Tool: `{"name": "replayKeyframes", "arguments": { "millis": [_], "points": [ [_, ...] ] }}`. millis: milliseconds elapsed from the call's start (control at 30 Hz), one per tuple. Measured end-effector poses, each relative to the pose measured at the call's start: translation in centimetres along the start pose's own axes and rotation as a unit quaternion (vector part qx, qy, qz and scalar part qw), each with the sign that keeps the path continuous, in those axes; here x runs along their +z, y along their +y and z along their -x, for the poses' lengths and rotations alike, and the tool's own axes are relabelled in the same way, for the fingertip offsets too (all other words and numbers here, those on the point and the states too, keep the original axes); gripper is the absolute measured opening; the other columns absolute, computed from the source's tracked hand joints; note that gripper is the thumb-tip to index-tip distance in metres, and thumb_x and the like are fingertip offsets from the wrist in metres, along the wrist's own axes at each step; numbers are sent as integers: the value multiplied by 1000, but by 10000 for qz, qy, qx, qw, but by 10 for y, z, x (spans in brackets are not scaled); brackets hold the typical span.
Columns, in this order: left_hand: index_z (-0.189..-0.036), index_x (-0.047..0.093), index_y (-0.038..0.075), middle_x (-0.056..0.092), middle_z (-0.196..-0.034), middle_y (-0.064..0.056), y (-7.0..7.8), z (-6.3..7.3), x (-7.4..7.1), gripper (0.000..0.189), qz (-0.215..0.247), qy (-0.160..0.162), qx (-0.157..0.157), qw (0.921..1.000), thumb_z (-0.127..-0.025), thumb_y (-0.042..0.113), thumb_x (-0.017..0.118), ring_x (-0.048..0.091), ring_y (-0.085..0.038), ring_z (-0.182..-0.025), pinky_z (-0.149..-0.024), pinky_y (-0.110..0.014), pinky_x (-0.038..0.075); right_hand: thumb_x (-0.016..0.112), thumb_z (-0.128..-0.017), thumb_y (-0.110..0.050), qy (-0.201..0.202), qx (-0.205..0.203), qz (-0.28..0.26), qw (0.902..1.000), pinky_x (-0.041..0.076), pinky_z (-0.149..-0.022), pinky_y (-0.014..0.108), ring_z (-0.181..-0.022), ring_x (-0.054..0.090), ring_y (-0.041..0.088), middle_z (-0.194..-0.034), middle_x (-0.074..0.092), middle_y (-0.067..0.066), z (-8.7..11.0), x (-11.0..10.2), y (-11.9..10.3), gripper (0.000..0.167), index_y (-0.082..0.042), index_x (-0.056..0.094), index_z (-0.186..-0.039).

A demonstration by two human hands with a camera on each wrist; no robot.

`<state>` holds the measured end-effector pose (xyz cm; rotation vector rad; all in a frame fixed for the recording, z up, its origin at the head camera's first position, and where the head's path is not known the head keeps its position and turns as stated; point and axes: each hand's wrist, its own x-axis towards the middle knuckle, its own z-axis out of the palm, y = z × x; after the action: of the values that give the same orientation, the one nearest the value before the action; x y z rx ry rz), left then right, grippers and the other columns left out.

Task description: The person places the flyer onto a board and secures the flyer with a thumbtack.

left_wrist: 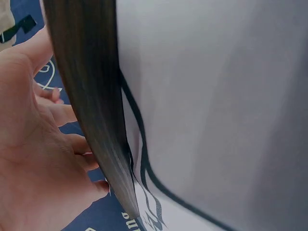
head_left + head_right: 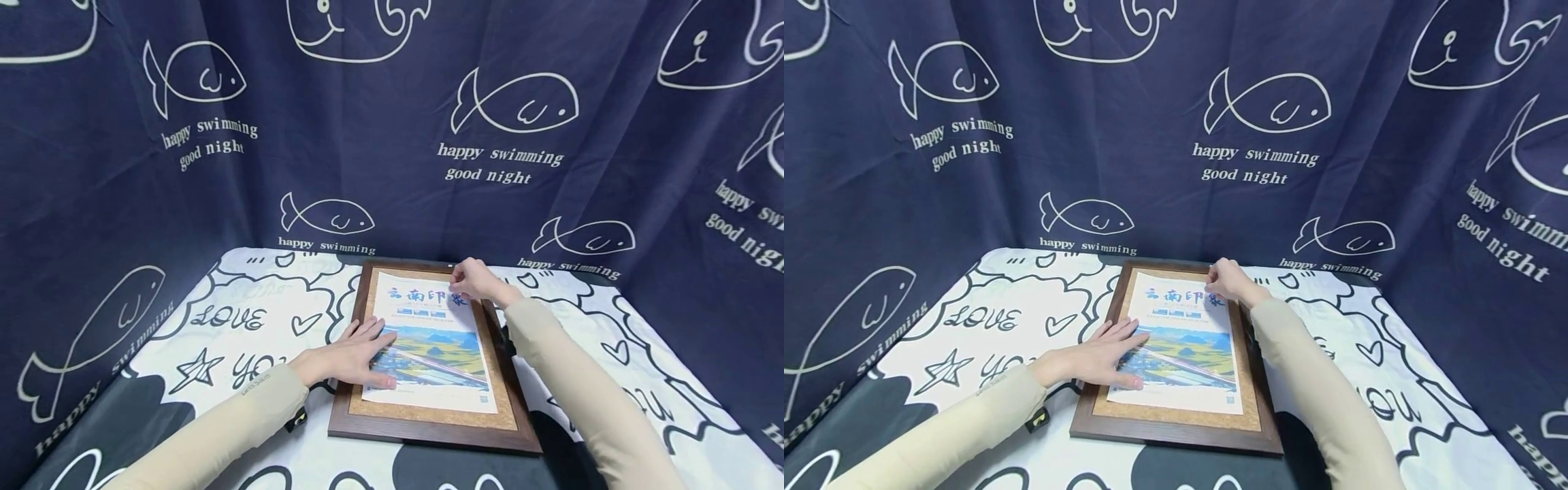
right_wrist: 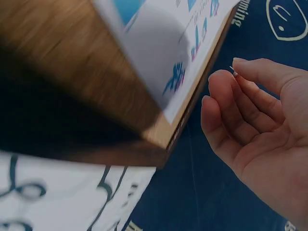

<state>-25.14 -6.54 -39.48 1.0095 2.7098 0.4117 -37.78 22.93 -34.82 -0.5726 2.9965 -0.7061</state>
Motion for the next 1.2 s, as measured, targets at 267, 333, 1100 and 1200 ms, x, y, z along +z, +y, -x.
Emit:
{"name": "replayKeyframes", "arguments": {
  "millis": [267, 333, 1100, 1200],
  "points": [
    [-153, 28, 17, 12, -162, -16, 2, 0, 0, 90, -88, -65, -120, 9999, -84, 67, 57, 5, -32, -152, -120, -57, 3, 67, -86, -6, -81, 295, 145, 9994, 46, -53, 21, -62, 66, 21, -74, 70, 12, -31, 21, -20, 8, -2, 70, -81],
    [-153, 28, 18, 12, -163, -16, 2, -1, -1, 91, -107, -90, -141, 9998, -84, 68, 57, 4, -31, -152, -121, -57, 3, 67, -87, -6, -75, 328, 151, 9993, 45, -52, 20, -63, 67, 21, -76, 71, 14, -37, 25, -22, 8, -1, 70, -82],
    [-155, 23, 21, 9, -164, -11, 3, -3, -4, 93, -344, -332, -333, 9983, -83, 71, 53, 3, -27, -153, -122, -54, 2, 62, -87, -5, -73, 551, 546, 9970, 47, -64, 28, -68, 57, 18, -75, 67, 8, -62, 44, -29, 10, -3, 72, -85],
    [-155, 22, 22, 8, -164, -11, 2, -3, -4, 93, -358, -358, -341, 9981, -83, 72, 53, 3, -26, -153, -121, -54, 1, 63, -87, -6, -112, 614, 662, 9959, 48, -66, 29, -73, 59, 20, -84, 68, 10, -63, 42, -31, 10, -3, 73, -88]
  ]
}}
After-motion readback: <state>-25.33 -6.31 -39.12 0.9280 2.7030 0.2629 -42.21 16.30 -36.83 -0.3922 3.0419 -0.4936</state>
